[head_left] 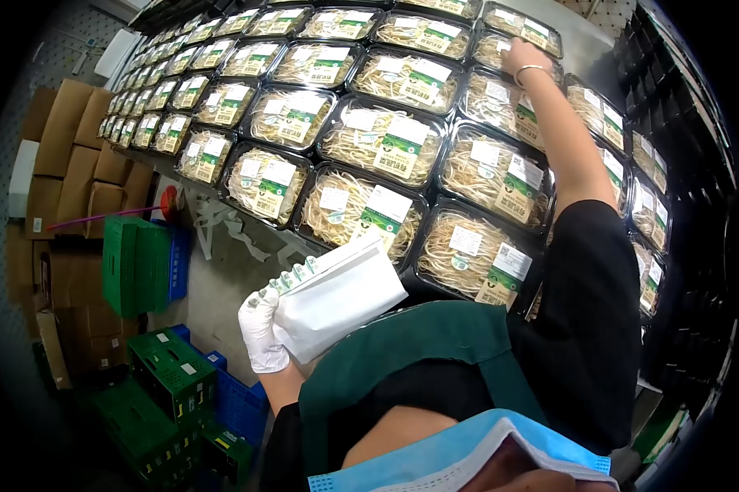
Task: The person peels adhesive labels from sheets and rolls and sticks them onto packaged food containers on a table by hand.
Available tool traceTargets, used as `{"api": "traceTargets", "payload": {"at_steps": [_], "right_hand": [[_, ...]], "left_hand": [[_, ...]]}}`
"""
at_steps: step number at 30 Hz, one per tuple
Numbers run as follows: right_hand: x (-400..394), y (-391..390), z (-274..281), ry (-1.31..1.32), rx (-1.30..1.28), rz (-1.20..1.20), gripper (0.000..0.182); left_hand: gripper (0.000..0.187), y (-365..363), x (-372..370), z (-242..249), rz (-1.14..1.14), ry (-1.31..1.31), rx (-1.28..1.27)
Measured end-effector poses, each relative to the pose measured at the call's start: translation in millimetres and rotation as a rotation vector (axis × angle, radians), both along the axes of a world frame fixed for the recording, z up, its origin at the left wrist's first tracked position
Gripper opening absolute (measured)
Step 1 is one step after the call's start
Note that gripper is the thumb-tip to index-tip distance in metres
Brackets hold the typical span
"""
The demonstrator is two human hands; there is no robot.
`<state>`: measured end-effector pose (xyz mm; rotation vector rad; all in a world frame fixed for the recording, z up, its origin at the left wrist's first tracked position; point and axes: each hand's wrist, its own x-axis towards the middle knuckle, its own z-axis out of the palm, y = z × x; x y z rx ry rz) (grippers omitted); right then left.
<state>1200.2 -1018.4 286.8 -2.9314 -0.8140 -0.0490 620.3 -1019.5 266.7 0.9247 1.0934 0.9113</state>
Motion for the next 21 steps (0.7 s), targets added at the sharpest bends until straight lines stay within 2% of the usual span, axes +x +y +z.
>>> {"api": "traceTargets", "payload": {"at_steps": [3, 5, 7, 8, 9, 11, 12, 13, 15, 16, 17, 19, 20, 21], "right_hand": [[19.9, -43.9, 18.8, -0.103, -0.042, -0.184, 0.048], [65.3, -96.0, 16.5, -0.044, 0.014, -0.202, 0.042], [111.7, -154.3, -7.0, 0.139, 0.263, -0.130, 0.039], [114.1, -175.8, -15.8, 0.129, 0.402, -0.095, 0.037], [112.5, -184.6, -20.4, 0.230, 0.447, -0.107, 0.039], [103.5, -184.4, -37.4, 0.147, 0.487, -0.118, 0.035], [89.3, -179.1, -35.4, 0.083, 0.453, -0.123, 0.031], [76.4, -173.0, -33.4, 0.026, 0.303, -0.189, 0.034], [55.0, -169.1, -24.1, -0.078, 0.077, -0.163, 0.043], [54.5, -167.7, -19.1, -0.113, -0.083, -0.260, 0.050], [41.1, -176.2, -3.7, -0.176, -0.133, -0.352, 0.055], [48.3, -209.0, 3.2, -0.201, -0.173, -0.439, 0.063], [51.9, -224.5, 2.7, -0.121, -0.104, -0.477, 0.063], [67.7, -241.2, -2.7, 0.007, 0.001, -0.373, 0.059]], "left_hand": [[0.011, -0.7, -3.6, 7.9, -0.005, 0.004, -0.006], [0.011, 8.1, -22.9, -5.5, -0.054, 0.042, 0.027], [0.014, 7.9, -19.7, -6.5, -0.067, 0.000, 0.120], [0.015, 6.3, -10.9, 0.2, -0.089, -0.050, 0.121], [0.016, 4.5, -4.8, 8.6, -0.100, -0.090, 0.073], [0.018, 8.1, -0.8, 15.5, -0.131, -0.048, 0.090], [0.017, 13.3, -3.5, 14.3, -0.144, 0.008, 0.137], [0.017, 8.2, 4.9, 21.4, -0.145, 0.009, 0.135], [0.017, -3.5, 24.3, 43.0, -0.089, -0.086, 0.073], [0.019, -1.6, 20.8, 39.7, -0.109, -0.104, 0.072], [0.019, -1.8, 16.7, 37.8, -0.118, -0.094, 0.071], [0.022, 0.5, 7.7, 34.6, -0.181, -0.102, 0.093], [0.022, 4.6, 5.1, 33.0, -0.198, -0.103, 0.090], [0.023, 8.5, 2.6, 30.5, -0.251, -0.122, 0.097]]}}
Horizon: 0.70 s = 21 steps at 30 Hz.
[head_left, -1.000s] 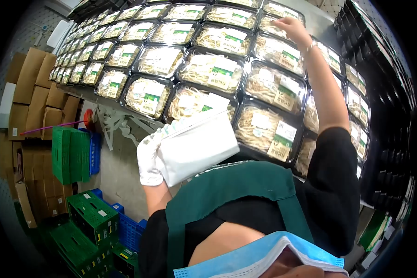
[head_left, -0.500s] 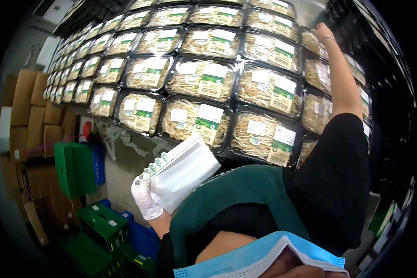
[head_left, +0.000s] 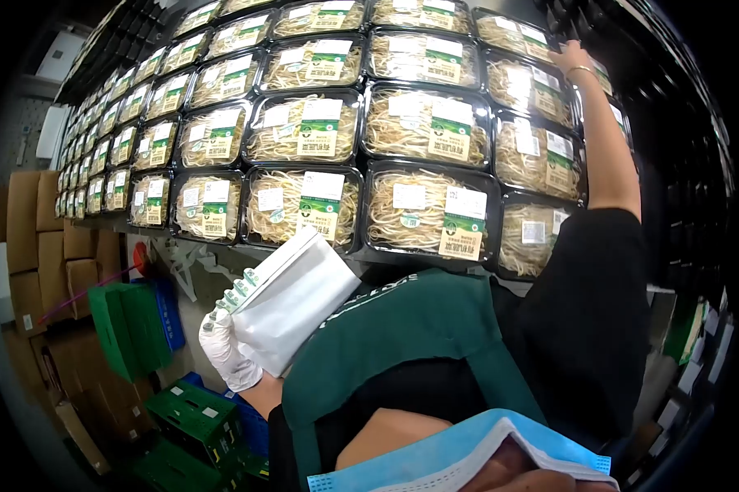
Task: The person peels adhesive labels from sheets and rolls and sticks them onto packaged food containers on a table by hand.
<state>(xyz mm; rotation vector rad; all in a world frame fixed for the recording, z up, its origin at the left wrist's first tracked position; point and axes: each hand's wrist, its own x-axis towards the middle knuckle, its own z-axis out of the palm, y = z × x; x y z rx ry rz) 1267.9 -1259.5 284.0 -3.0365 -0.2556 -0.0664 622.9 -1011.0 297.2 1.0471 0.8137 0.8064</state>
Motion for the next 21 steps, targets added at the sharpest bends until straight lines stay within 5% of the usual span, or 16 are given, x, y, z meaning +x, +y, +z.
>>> {"api": "traceTargets", "payload": {"at_steps": [2, 4, 9, 12, 16, 19, 21], "right_hand": [[-48.5, -11.3, 3.7, 0.345, 0.711, 0.309, 0.055], [-89.5, -6.7, -2.5, 0.472, 0.948, 0.400, 0.048], [-127.0, 15.7, -14.5, -0.051, 0.511, 0.444, 0.041], [-139.5, 17.8, -18.1, -0.319, 0.017, 0.469, 0.042], [-104.1, -44.7, 1.2, -0.200, -0.082, 0.135, 0.062], [-151.3, -67.6, 12.4, 0.450, 0.943, 0.349, 0.066], [-194.6, -55.0, 12.2, 0.518, 0.992, 0.452, 0.061]], "left_hand": [[0.024, 12.6, -7.5, -10.1, -0.062, -0.024, 0.001], [0.025, 27.3, -6.1, -16.7, -0.126, 0.060, 0.113], [0.015, 31.5, 14.9, -11.4, -0.114, 0.113, 0.130], [0.013, 27.6, 19.9, -12.0, -0.135, 0.062, 0.063], [0.013, 35.9, 16.4, -15.8, -0.185, 0.049, 0.091], [0.017, 36.8, 36.6, -12.2, -0.238, 0.098, 0.167], [0.017, 33.6, 57.3, -1.7, -0.261, 0.163, 0.117]]}}
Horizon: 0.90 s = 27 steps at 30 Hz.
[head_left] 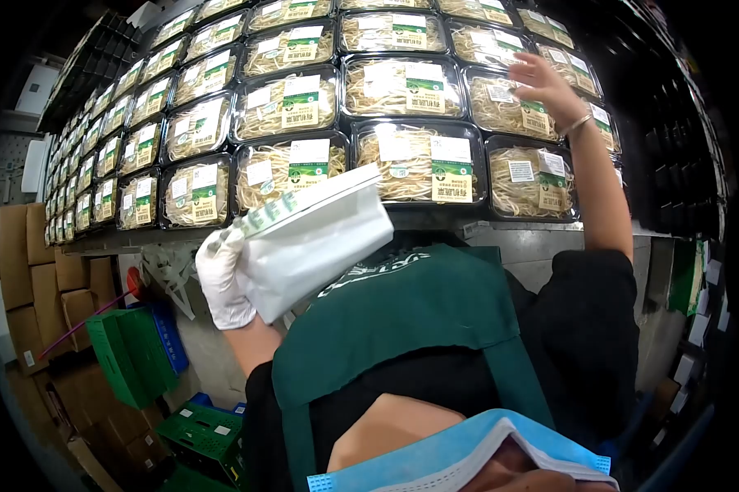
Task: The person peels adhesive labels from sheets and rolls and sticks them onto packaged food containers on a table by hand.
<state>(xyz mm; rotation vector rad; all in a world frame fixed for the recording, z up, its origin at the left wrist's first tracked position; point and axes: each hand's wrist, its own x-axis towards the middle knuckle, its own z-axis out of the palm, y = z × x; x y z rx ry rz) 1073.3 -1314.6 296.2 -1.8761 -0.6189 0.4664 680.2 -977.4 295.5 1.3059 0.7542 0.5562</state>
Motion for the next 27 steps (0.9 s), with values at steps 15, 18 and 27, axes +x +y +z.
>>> {"api": "traceTargets", "payload": {"at_steps": [15, 18, 27], "right_hand": [[-92.8, 41.4, 39.5, -0.515, -0.133, 0.013, 0.030], [-173.7, 91.9, 56.3, -0.715, -0.053, 0.385, 0.020], [-208.2, 111.7, 43.3, -1.031, -0.163, 0.391, 0.013]], "left_hand": [[0.020, -33.7, 77.8, 24.1, -0.583, -0.016, 0.133], [0.017, -49.6, 83.5, 25.0, -0.663, -0.012, 0.115], [0.014, -61.6, 74.6, 18.3, -0.611, -0.003, 0.039]]}}
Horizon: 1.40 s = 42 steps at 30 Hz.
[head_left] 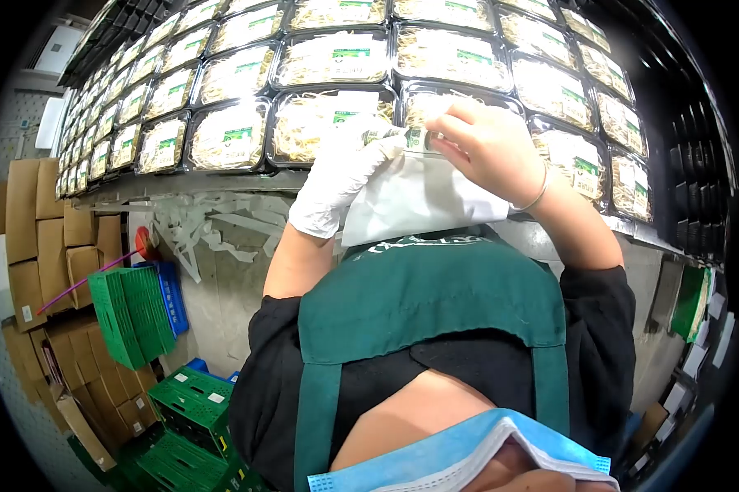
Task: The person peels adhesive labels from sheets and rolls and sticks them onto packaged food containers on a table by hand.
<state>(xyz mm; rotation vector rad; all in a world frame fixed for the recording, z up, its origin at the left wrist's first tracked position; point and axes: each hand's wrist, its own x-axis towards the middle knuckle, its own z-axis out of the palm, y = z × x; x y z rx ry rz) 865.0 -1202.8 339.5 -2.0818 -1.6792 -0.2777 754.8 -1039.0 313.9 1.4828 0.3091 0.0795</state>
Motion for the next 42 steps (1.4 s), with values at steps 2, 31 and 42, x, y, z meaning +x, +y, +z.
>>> {"api": "traceTargets", "payload": {"at_steps": [2, 31, 42], "right_hand": [[-3.1, -2.9, -2.8, -0.012, 0.025, -0.017, 0.012], [86.8, -265.8, -71.8, 0.161, 0.265, -1.172, 0.061], [104.5, -306.5, -71.6, -0.303, -0.311, -1.434, 0.073]], "left_hand": [[0.014, -3.4, 1.0, -1.0, 0.016, -0.001, 0.010], [0.021, -2.4, 9.2, -31.4, 0.078, 0.004, -0.272], [0.014, -6.6, 17.7, -36.6, 0.083, 0.030, -0.225]]}}
